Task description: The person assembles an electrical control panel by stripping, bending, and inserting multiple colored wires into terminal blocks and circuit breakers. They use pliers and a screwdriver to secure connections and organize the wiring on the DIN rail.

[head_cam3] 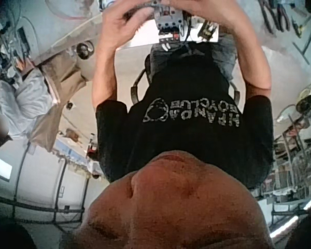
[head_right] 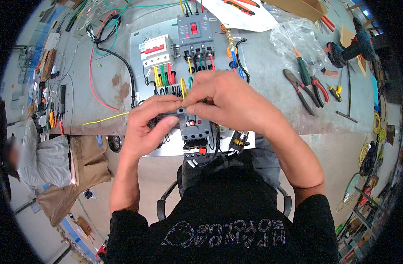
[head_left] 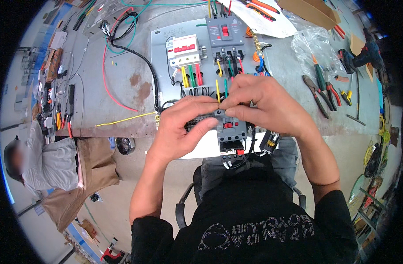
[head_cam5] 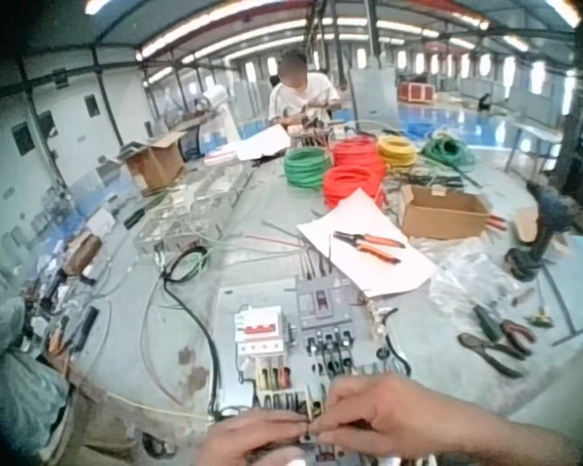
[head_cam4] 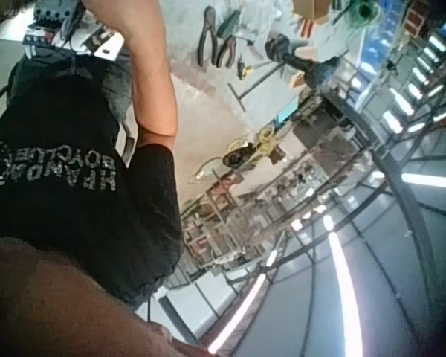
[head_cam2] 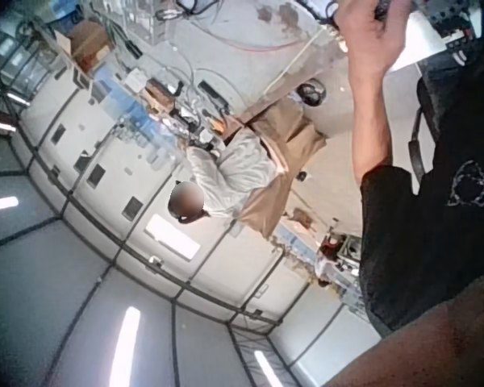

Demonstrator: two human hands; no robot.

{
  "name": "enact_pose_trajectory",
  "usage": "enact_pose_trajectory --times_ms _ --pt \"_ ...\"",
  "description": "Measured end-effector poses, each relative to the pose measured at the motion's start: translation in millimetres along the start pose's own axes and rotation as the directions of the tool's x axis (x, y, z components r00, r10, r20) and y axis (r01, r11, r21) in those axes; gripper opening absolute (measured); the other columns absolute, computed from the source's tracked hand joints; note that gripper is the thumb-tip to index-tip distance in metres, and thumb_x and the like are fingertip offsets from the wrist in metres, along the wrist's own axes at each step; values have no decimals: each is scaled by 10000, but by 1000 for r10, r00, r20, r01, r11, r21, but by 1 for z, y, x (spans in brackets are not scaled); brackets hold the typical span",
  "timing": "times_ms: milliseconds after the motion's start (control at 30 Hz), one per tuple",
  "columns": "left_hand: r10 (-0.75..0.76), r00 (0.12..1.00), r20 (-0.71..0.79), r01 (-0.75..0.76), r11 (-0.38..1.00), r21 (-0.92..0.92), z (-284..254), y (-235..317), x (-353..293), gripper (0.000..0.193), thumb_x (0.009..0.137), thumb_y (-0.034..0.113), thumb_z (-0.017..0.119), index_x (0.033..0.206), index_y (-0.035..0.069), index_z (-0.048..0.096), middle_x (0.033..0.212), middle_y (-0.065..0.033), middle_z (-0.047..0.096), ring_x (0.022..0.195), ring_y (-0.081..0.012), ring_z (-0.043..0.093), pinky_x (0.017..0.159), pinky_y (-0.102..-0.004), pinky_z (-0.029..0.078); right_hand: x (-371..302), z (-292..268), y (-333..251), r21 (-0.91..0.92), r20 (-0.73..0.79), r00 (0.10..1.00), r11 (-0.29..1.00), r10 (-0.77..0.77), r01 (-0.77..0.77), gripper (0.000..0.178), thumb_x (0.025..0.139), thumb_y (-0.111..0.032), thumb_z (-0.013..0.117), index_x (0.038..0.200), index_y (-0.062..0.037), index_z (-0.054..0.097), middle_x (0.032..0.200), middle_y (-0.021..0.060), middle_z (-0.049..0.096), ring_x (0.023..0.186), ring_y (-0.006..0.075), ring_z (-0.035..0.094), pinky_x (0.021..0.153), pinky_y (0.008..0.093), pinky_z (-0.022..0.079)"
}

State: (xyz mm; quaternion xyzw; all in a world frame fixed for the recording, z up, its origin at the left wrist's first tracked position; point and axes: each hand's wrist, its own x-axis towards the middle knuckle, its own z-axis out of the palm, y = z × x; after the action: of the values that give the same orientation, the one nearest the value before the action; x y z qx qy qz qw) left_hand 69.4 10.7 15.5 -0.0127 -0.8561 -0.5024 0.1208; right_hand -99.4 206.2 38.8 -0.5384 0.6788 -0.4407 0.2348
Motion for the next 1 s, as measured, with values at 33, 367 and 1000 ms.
enact_pose_trajectory --times_ms 33,367,1000 --pt "-28 1000 9 29 999 -36 -2 -2 0 288 889 94 810 1162 16 757 1153 -146 757 1064 -268 717 931 -359 552 0 -1 -1 -4 4 1000 1000 1 -1 142 877 -80 775 1016 -56 795 830 81 644 789 251 616 700 369 486" --pt "-385 901 198 432 834 -343 -4 3 13 180 1002 52 713 1173 12 672 1035 1 695 961 -66 626 861 -258 517 3 -9 -2 112 66 974 969 214 -221 149 865 -124 755 971 -26 790 821 98 660 714 225 651 671 344 520" --pt "59 998 5 -59 982 178 10 23 -14 434 918 262 762 1285 38 701 1394 -165 668 1325 -358 603 1118 -458 452 -92 -54 -6 385 -372 880 912 295 -143 182 1008 -177 718 1087 -16 744 879 -25 654 776 49 588 672 228 474"
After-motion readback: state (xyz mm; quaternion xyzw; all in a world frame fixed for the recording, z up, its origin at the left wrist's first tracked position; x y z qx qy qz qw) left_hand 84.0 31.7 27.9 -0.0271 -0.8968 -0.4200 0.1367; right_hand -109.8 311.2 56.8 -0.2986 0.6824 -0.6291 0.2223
